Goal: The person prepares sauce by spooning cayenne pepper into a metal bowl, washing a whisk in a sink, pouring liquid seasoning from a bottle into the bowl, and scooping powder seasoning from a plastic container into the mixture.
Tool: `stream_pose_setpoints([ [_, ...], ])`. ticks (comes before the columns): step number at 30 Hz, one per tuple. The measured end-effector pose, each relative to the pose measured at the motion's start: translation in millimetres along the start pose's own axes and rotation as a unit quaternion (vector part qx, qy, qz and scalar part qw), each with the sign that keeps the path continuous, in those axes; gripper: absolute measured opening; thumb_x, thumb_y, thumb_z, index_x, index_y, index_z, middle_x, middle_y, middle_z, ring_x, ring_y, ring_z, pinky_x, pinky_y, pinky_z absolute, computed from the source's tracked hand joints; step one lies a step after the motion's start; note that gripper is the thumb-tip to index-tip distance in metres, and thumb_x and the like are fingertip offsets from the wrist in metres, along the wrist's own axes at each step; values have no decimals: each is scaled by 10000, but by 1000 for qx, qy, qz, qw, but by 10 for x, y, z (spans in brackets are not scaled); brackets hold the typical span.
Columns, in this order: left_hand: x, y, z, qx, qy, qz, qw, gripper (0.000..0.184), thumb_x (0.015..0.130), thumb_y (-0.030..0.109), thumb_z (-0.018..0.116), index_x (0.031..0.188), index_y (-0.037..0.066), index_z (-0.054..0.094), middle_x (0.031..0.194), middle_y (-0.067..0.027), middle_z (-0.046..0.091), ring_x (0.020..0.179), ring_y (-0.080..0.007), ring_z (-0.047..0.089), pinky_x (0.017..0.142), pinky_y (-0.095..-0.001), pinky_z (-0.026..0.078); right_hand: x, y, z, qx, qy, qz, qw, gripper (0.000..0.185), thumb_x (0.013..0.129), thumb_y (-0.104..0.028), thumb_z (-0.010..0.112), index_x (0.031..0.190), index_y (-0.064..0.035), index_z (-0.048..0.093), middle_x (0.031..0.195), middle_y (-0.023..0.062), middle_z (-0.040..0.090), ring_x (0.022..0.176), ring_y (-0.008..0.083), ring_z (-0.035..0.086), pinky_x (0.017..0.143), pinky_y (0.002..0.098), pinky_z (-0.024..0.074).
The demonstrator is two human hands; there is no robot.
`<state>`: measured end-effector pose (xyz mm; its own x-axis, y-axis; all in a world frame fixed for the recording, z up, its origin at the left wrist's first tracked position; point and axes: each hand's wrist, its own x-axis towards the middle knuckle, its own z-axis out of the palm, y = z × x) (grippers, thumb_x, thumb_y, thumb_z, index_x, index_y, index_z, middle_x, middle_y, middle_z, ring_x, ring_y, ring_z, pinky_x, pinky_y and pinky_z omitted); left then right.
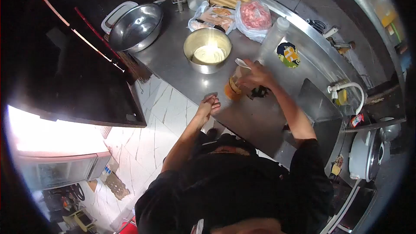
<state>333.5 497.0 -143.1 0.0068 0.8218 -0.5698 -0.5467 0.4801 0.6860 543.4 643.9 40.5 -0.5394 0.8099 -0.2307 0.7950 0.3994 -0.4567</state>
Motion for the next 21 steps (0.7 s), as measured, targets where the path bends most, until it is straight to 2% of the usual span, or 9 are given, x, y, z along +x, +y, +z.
stream_pose_setpoints([
  [1,25,-10,54,-39,6,-4,999,393,942,357,567,1250,118,515,1086,-42,590,879,-167,597,740,-330,541,27,117,4,44,0,-36,998,977,645,-562,760,1417,-110,366,1317,210,488,1237,338,474,996,404,415],
  [2,-61,86,199,-69,-38,-22,997,613,904,567,510,1331,135,431,1194,-80,557,1001,-216,583,808,-401,525,28,119,-17,89,-1,-72,993,991,660,-545,764,1429,-81,345,1348,203,472,1258,328,459,1016,392,398],
  [5,-570,500,716,-187,-161,-20,969,744,870,708,389,1354,143,398,1245,-114,541,1094,-251,556,844,-447,505,-35,4,-190,142,-67,-111,981,952,734,-467,750,1451,-39,292,1400,172,431,1281,277,433,1045,339,357],
  [6,-611,539,783,-179,-148,7,973,773,873,740,292,1343,137,410,1260,-125,539,1096,-265,569,813,-436,518,18,20,-188,184,-85,-131,970,931,749,-453,742,1454,-45,290,1401,166,430,1279,264,430,1048,336,351],
  [9,-726,554,891,-201,-111,112,967,758,884,720,313,1331,118,419,1221,-123,563,1030,-259,603,747,-417,540,125,-60,-356,263,-138,-175,939,877,785,-401,727,1463,-64,285,1401,148,428,1270,228,425,1052,321,340],
  [12,-795,630,926,-191,-92,161,964,766,887,718,304,1329,103,421,1185,-121,583,975,-249,627,683,-401,559,-11,-400,-760,223,-175,-200,938,869,770,-322,747,1470,-91,286,1382,131,442,1224,204,463,1000,302,388],
  [15,-967,767,1007,-190,-68,185,962,782,882,726,299,1323,92,422,1162,-119,595,967,-241,632,664,-393,569,-44,-526,-988,176,-198,-234,935,883,745,-281,767,1467,-96,294,1352,127,462,1173,196,507,926,299,450],
  [18,-1056,841,997,-183,-87,190,961,802,874,742,280,1326,94,421,1184,-125,581,995,-257,626,691,-404,575,-84,-583,-1045,179,-170,-284,926,881,729,-297,759,1448,-57,309,1323,145,475,1056,203,572,836,305,493],
  [21,-1181,945,1035,-207,-152,161,953,807,863,741,312,1379,121,337,1300,-150,487,1120,-303,557,729,-473,578,-196,-696,-1155,141,-143,-261,944,856,751,-356,721,1433,-26,321,1278,155,506,1020,208,589,818,299,499],
])
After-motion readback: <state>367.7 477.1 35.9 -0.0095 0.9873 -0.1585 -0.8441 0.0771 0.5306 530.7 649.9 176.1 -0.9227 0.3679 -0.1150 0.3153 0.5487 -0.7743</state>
